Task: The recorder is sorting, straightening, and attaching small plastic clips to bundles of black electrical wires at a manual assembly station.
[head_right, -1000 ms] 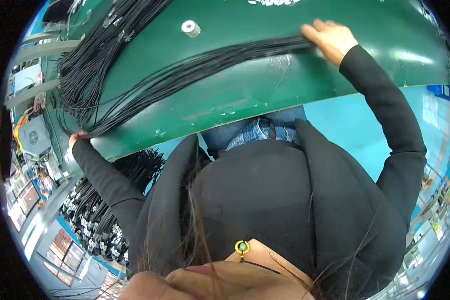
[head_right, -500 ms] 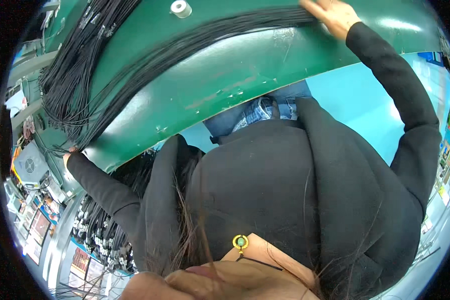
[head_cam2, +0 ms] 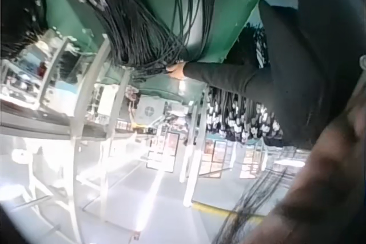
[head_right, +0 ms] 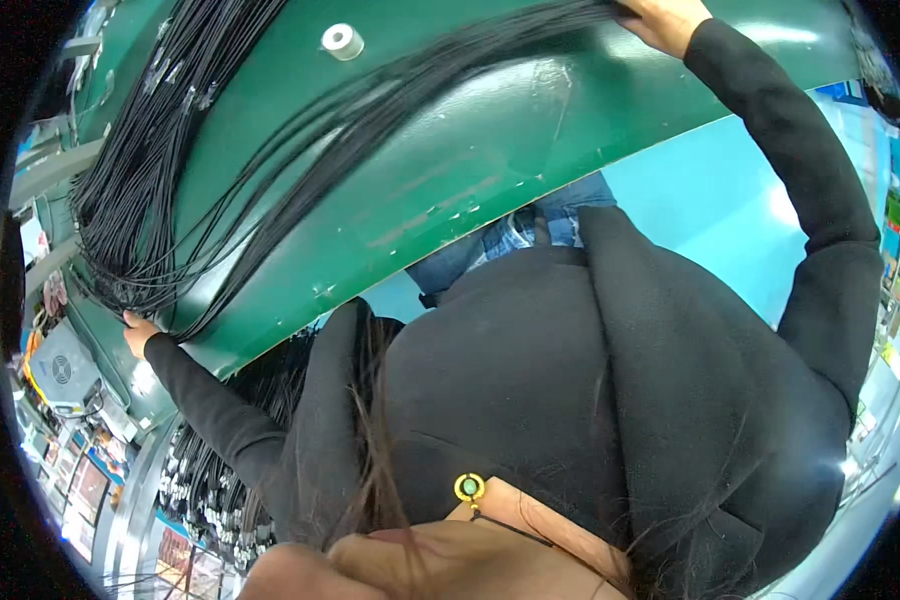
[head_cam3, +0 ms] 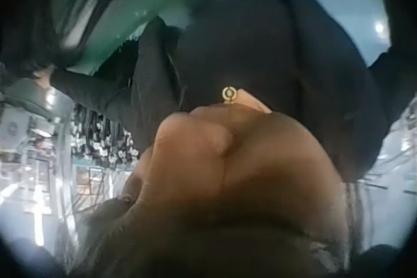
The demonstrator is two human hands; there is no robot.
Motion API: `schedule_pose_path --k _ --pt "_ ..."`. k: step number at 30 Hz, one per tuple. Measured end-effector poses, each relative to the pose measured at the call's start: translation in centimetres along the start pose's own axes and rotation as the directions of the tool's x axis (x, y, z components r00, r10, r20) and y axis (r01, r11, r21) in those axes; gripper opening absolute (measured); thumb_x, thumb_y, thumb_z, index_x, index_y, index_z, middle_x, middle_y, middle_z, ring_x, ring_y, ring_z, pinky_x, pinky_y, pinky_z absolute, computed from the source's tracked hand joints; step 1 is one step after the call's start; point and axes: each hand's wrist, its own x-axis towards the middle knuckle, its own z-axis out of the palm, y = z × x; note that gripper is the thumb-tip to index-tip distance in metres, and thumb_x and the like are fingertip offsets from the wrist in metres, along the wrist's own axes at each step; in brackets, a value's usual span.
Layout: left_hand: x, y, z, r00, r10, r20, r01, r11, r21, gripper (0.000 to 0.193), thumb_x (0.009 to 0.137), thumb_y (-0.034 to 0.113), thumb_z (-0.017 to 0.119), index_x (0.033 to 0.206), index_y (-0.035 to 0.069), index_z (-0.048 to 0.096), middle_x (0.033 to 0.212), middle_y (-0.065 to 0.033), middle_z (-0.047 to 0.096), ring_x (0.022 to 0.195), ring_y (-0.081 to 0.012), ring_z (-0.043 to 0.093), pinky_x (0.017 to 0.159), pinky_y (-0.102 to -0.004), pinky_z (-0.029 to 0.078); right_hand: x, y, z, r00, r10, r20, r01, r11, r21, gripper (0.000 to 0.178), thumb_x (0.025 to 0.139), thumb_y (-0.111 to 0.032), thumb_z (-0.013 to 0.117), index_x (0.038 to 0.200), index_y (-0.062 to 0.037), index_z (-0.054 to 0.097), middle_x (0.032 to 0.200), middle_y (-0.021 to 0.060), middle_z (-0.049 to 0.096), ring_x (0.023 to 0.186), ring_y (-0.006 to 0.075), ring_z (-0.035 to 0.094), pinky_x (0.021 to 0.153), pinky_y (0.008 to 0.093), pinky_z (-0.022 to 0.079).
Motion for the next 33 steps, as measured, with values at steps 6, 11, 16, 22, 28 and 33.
schedule_pose_path --k 6,11,16,22,28,33 --pt "2.5 -1.7 1.0 0.799 0.117 0.590 -0.478 0.718 0.505 0.046 0.089 0.039 0.042 0.102 0.000 0.061 0.098 -0.0178 0.065 0.088 -0.0315 0.063 0.079 -0.0379 0.049 -1.4 1.7 1.1 0.940 0.067 0.334 0.001 0.980 -0.200 0.041 0.071 -0.002 0.058 0.110 -0.0080 0.047 0.086 0.0108 0.053 0.078 0.0326 0.056 0.065 0.0400 0.047" --pt "4.3 -8.3 3.0 0.939 -0.056 0.338 -0.065 0.939 0.337 0.030 0.082 0.033 0.054 0.092 0.007 0.066 0.089 -0.0185 0.066 0.088 -0.0335 0.063 0.072 -0.0414 0.050 -2.0 0.8 2.1 0.980 0.102 0.172 -0.092 0.994 -0.063 0.039 0.073 -0.001 0.056 0.110 -0.0063 0.047 0.086 0.0120 0.053 0.079 0.0334 0.056 0.065 0.0409 0.047" --pt "4.7 -2.8 3.6 0.889 -0.093 0.449 -0.186 0.821 0.539 0.031 0.087 0.028 0.045 0.094 0.008 0.067 0.092 -0.0094 0.067 0.082 -0.0260 0.065 0.070 -0.0381 0.052 -1.5 0.8 1.2 0.980 0.003 0.201 -0.016 0.998 0.064 0.046 0.073 0.005 0.052 0.116 -0.0074 0.048 0.085 0.0145 0.053 0.078 0.0358 0.055 0.065 0.0415 0.046" --pt "0.6 -2.8 0.4 0.949 -0.271 0.163 0.243 0.955 0.171 0.034 0.078 0.034 0.060 0.083 0.001 0.068 0.083 -0.0167 0.067 0.077 -0.0336 0.065 0.068 -0.0425 0.051 -2.4 -0.5 0.0 0.895 0.085 0.438 -0.119 0.992 0.050 0.056 0.074 0.006 0.053 0.127 -0.0082 0.045 0.095 0.0179 0.056 0.080 0.0384 0.055 0.072 0.0386 0.047" --pt "-0.8 -2.3 0.4 0.963 -0.240 0.122 0.206 0.949 0.239 0.033 0.078 0.032 0.060 0.085 0.001 0.068 0.083 -0.0178 0.066 0.079 -0.0352 0.064 0.072 -0.0417 0.051 -1.8 -0.8 0.1 0.998 -0.060 -0.002 0.059 0.964 0.259 0.055 0.077 0.005 0.052 0.130 -0.0036 0.042 0.093 0.0178 0.058 0.077 0.0307 0.058 0.068 0.0367 0.047" --pt "-1.4 -2.7 0.0 0.964 -0.233 0.130 0.199 0.953 0.226 0.030 0.078 0.033 0.059 0.087 0.006 0.067 0.088 -0.0166 0.066 0.083 -0.0352 0.063 0.073 -0.0439 0.050 -0.9 -0.3 -5.1 0.386 0.008 0.922 -0.873 0.325 0.363 0.053 0.077 0.005 0.053 0.129 -0.0029 0.044 0.089 0.0138 0.059 0.073 0.0211 0.058 0.060 0.0334 0.045"
